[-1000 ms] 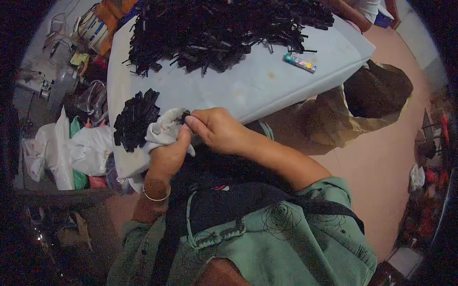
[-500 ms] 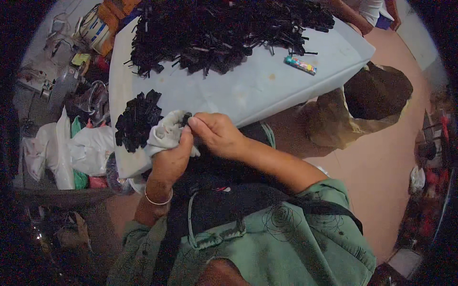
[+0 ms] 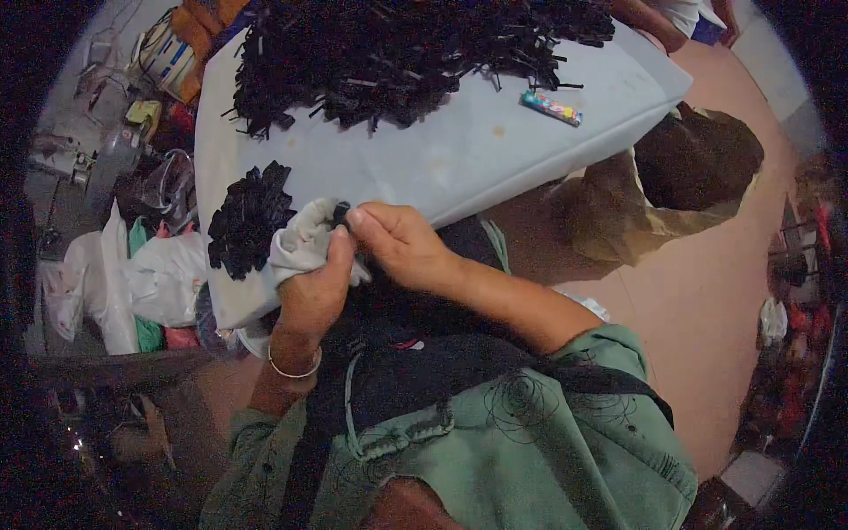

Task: Cleaning small black plastic or rubber components by wiping them with a white cloth.

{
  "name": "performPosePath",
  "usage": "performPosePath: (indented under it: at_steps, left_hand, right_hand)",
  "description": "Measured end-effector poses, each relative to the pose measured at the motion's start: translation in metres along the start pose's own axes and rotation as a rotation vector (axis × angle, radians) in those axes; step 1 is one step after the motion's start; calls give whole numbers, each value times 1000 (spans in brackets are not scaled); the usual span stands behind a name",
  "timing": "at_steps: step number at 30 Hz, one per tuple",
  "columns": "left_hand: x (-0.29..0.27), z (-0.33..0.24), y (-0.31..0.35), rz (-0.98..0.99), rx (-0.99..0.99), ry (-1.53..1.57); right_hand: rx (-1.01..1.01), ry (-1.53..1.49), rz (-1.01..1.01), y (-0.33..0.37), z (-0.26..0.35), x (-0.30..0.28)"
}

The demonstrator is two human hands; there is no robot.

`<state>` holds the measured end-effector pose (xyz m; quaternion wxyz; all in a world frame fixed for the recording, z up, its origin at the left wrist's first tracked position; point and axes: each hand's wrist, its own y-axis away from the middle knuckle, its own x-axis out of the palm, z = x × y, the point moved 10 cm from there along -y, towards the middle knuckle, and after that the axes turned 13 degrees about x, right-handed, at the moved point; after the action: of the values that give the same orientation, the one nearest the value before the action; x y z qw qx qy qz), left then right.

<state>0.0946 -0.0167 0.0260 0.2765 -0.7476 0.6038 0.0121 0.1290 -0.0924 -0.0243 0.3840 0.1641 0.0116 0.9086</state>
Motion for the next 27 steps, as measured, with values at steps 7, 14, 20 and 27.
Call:
performPosePath:
  at_steps: [7,14,20,27]
  left_hand:
    - [4,11,5,26,-70,-15]
    - [2,-17,0,65,205,-339]
    - [13,-18,1,131,274,-613]
    - [7,14,1,-5,-25,96]
  right_hand:
    - [-86,184,-22,-2,1,-1]
    - [-92,224,-86,0,5,0]
    - [-100,177,-146,-7,-9,-4]
    - [-46,180,-137,-3,1,-19]
